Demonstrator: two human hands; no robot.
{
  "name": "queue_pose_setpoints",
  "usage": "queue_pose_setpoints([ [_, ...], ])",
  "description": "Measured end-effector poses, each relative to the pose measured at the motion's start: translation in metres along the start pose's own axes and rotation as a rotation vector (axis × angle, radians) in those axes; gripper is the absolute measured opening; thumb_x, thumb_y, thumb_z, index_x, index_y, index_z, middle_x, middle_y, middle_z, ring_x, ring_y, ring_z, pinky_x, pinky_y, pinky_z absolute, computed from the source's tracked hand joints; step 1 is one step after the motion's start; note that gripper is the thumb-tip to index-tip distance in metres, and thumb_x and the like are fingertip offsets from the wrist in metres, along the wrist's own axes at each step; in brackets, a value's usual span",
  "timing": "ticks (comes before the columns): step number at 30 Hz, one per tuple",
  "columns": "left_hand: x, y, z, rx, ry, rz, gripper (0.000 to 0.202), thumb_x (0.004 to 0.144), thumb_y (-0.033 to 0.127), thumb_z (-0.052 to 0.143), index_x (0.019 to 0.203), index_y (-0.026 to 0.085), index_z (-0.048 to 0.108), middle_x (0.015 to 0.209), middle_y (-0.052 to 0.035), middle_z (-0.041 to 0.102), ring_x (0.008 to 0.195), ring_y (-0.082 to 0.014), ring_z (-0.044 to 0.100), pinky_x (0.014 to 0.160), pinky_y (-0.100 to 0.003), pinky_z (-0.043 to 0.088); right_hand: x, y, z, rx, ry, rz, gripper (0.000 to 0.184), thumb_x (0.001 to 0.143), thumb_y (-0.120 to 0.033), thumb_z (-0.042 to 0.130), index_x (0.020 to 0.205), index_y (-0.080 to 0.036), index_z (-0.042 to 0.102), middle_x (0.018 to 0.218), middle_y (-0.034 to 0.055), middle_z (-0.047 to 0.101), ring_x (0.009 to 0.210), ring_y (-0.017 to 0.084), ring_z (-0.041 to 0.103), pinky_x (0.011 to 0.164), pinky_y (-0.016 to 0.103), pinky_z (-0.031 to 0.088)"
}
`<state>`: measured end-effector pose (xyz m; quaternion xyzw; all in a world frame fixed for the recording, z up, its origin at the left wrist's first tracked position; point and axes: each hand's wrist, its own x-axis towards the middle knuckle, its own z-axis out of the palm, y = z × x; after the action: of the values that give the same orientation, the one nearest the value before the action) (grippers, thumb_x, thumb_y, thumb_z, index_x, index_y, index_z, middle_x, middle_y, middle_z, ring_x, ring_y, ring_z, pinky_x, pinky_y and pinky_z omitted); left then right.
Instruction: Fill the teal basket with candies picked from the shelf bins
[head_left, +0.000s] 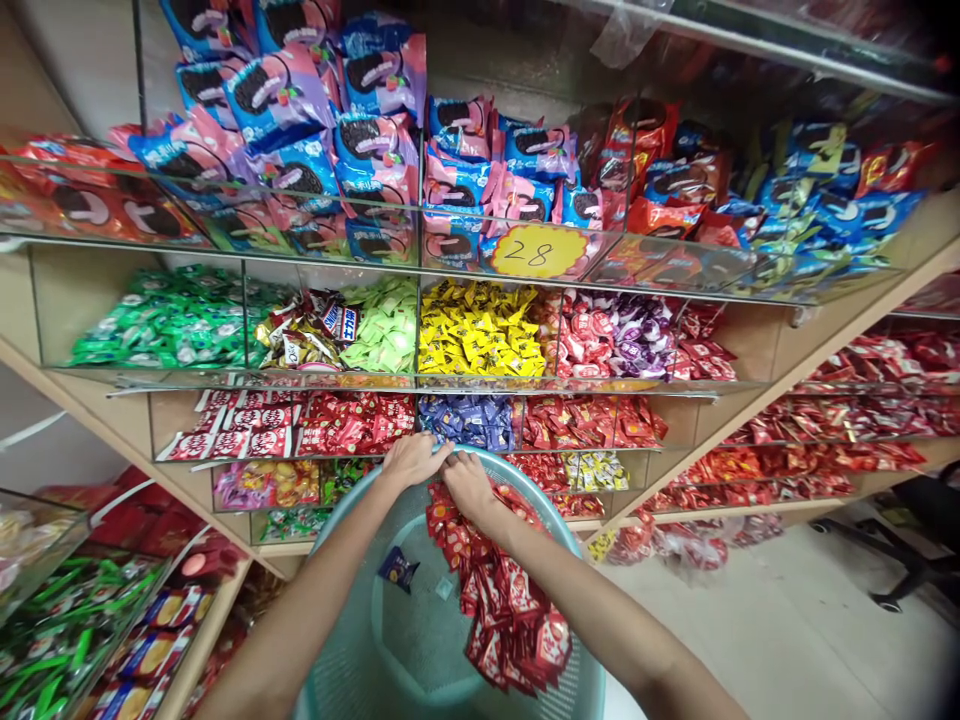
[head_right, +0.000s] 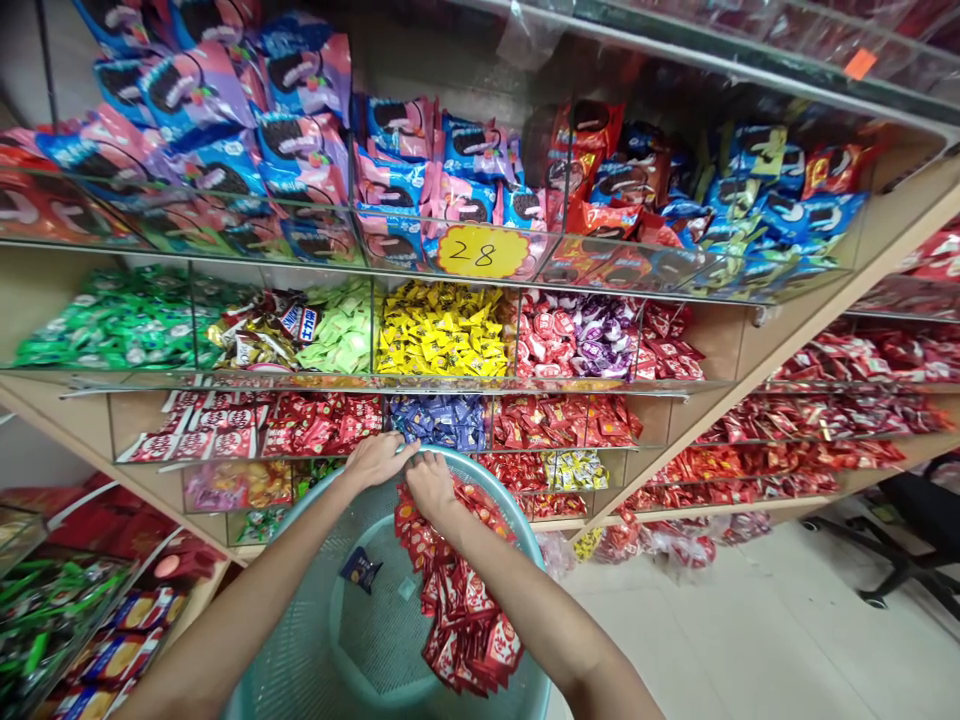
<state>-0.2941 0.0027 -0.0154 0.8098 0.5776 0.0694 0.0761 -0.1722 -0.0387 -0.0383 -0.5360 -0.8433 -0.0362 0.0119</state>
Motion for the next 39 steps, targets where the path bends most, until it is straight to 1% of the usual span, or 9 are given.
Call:
queue_pose_setpoints([
  [4,-0.001,0.0,0.0,-0.018,0.003,0.0,0.059,0.083,0.06,0.02,0.088,0.02,0.064,0.096,-0.0082,0.065,0.088,-0.0246,0.06,0.074,-0.032,0.042,-0.008,-0.004,-0.002,-0.005,0.028,-0.028,0.029,0.084,-0.011,0.036,0.107,-0.008,0.054,0.103,0.0174,0.056,0.098,0.025,0.046,0.082,0.038,0.035],
  [10,-0.002,0.001,-0.002,-0.009,-0.017,-0.024,0.06,0.082,0.061,0.021,0.091,0.02,0.064,0.099,-0.0084,0.065,0.089,-0.0242,0.06,0.073,-0.031,0.042,-0.02,-0.021,0.003,0.021,-0.027,-0.349,0.036,0.074,-0.046,0.056,0.095,-0.017,0.06,0.108,0.0115,0.054,0.104,0.026,0.042,0.09,0.045,0.031],
  [13,-0.001,0.001,-0.002,0.0,-0.016,-0.009,0.062,0.082,0.062,0.019,0.091,0.02,0.064,0.098,-0.0093,0.065,0.088,-0.0246,0.06,0.073,-0.031,0.042,-0.018,-0.023,0.01,-0.014,-0.099,-0.342,0.027,0.074,-0.039,0.058,0.088,-0.016,0.064,0.103,0.0104,0.058,0.102,0.025,0.044,0.092,0.045,0.03],
  [17,-0.001,0.0,-0.001,0.01,-0.005,-0.001,0.063,0.082,0.062,0.018,0.091,0.02,0.064,0.098,-0.0094,0.065,0.088,-0.0243,0.06,0.073,-0.031,0.042,-0.017,-0.017,0.015,-0.046,-0.099,-0.249,0.021,0.081,-0.025,0.05,0.089,-0.013,0.066,0.103,0.012,0.059,0.102,0.025,0.045,0.095,0.046,0.027],
  [21,-0.001,-0.001,0.001,0.026,0.017,0.017,0.064,0.082,0.063,0.016,0.09,0.02,0.063,0.095,-0.0094,0.066,0.085,-0.0245,0.061,0.069,-0.031,0.043,-0.019,-0.015,0.016,-0.06,-0.07,-0.169,0.025,0.079,-0.031,0.052,0.088,-0.013,0.067,0.103,0.0144,0.058,0.103,0.027,0.044,0.094,0.048,0.026],
  [28,-0.001,-0.001,0.001,0.013,0.003,0.002,0.065,0.081,0.064,0.016,0.09,0.021,0.063,0.096,-0.0091,0.065,0.087,-0.0241,0.061,0.071,-0.031,0.042,-0.03,-0.011,0.006,-0.01,-0.005,-0.168,0.037,0.079,-0.047,0.049,0.089,-0.014,0.064,0.098,0.0131,0.057,0.099,0.026,0.043,0.089,0.045,0.028],
  [33,-0.001,0.001,-0.001,-0.006,-0.012,-0.01,0.065,0.08,0.064,0.017,0.092,0.02,0.063,0.098,-0.0091,0.065,0.089,-0.0244,0.06,0.073,-0.031,0.042,-0.037,0.006,-0.012,-0.036,0.074,-0.124,0.022,0.085,-0.015,0.038,0.092,-0.015,0.059,0.094,0.0105,0.056,0.092,0.022,0.045,0.079,0.038,0.033],
  [35,-0.002,0.001,-0.001,-0.003,-0.013,-0.007,0.066,0.08,0.064,0.017,0.091,0.02,0.063,0.097,-0.0091,0.065,0.089,-0.0247,0.06,0.072,-0.031,0.042,-0.039,0.008,-0.015,-0.029,0.086,-0.175,0.022,0.083,-0.012,0.039,0.092,-0.016,0.059,0.093,0.0094,0.057,0.093,0.022,0.044,0.079,0.037,0.032],
  [39,-0.001,0.0,0.0,0.013,0.004,0.001,0.067,0.081,0.064,0.015,0.09,0.019,0.063,0.096,-0.0096,0.065,0.087,-0.0255,0.06,0.07,-0.032,0.043,-0.042,-0.001,-0.006,0.031,0.042,-0.502,0.019,0.083,-0.027,0.046,0.092,-0.018,0.059,0.099,0.0068,0.058,0.099,0.021,0.042,0.087,0.039,0.03],
])
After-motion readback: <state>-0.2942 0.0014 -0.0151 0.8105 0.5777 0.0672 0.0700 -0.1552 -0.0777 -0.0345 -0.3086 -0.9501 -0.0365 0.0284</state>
